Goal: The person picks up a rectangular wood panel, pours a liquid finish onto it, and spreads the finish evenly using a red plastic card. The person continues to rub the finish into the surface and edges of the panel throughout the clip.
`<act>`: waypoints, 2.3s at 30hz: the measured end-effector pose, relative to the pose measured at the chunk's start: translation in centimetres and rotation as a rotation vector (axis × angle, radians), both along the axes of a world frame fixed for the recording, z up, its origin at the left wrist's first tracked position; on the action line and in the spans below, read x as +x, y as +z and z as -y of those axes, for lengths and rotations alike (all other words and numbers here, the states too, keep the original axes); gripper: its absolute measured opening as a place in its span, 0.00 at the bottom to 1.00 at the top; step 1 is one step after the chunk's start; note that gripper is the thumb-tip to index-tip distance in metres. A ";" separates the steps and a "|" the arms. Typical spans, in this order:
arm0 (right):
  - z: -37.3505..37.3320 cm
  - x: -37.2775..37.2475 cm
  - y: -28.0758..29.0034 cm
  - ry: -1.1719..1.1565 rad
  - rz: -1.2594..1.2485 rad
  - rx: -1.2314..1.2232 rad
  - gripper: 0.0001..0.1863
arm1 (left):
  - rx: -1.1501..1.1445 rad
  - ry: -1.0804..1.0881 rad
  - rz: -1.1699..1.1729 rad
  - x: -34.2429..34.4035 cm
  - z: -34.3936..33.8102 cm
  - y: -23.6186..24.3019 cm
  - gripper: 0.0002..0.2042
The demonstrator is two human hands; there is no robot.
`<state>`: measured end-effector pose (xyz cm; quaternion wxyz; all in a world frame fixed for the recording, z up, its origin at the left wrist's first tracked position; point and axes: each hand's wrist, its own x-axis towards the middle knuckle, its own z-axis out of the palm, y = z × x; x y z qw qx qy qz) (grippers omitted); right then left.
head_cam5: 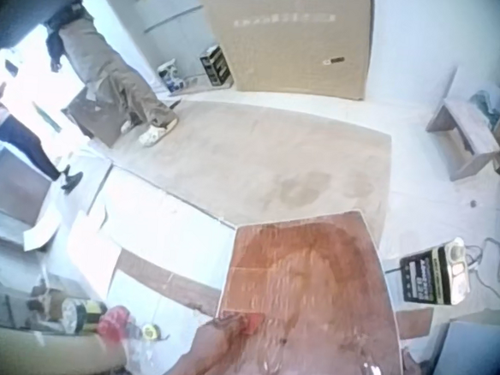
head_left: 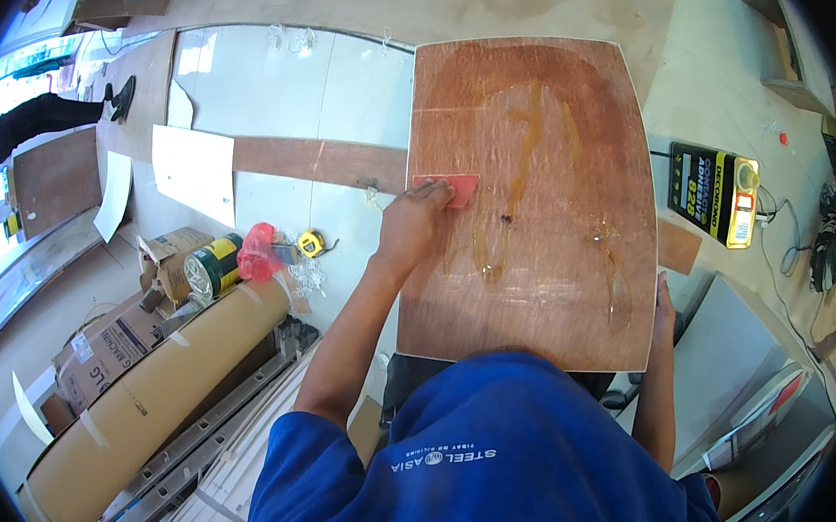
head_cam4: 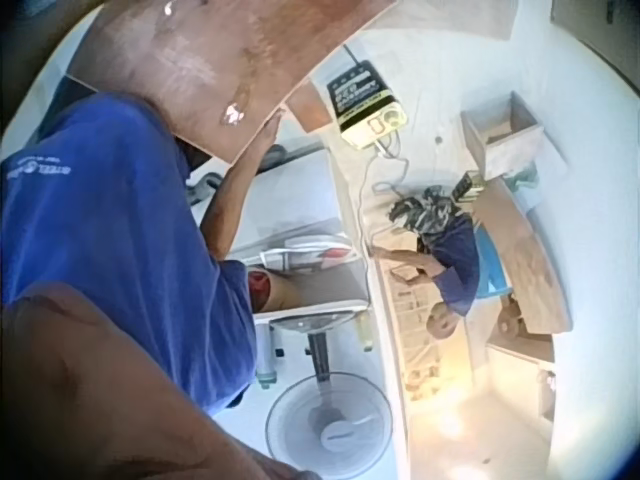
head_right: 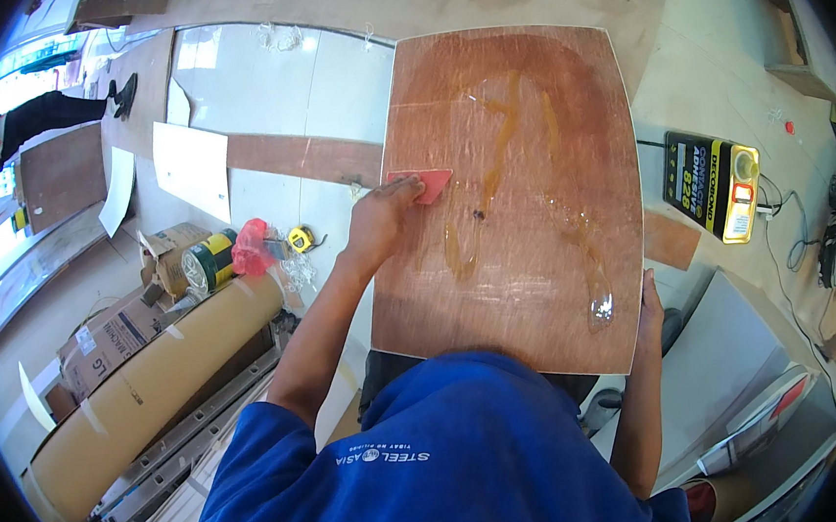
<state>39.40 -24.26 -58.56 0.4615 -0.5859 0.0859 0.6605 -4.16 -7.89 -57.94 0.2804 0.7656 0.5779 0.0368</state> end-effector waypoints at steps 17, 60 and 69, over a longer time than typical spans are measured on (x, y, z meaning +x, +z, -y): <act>6.1 2.9 0.6 0.069 -0.001 0.094 0.25 | -0.101 -0.038 0.260 0.1 5.5 8.7 0.23; 8.2 -2.3 3.2 -0.287 -0.138 0.159 0.36 | 0.089 0.132 0.130 11.2 -12.3 -2.6 0.14; 7.6 -2.5 3.7 -0.299 -0.118 0.167 0.33 | 0.041 0.416 -0.179 10.1 -22.4 -8.6 0.16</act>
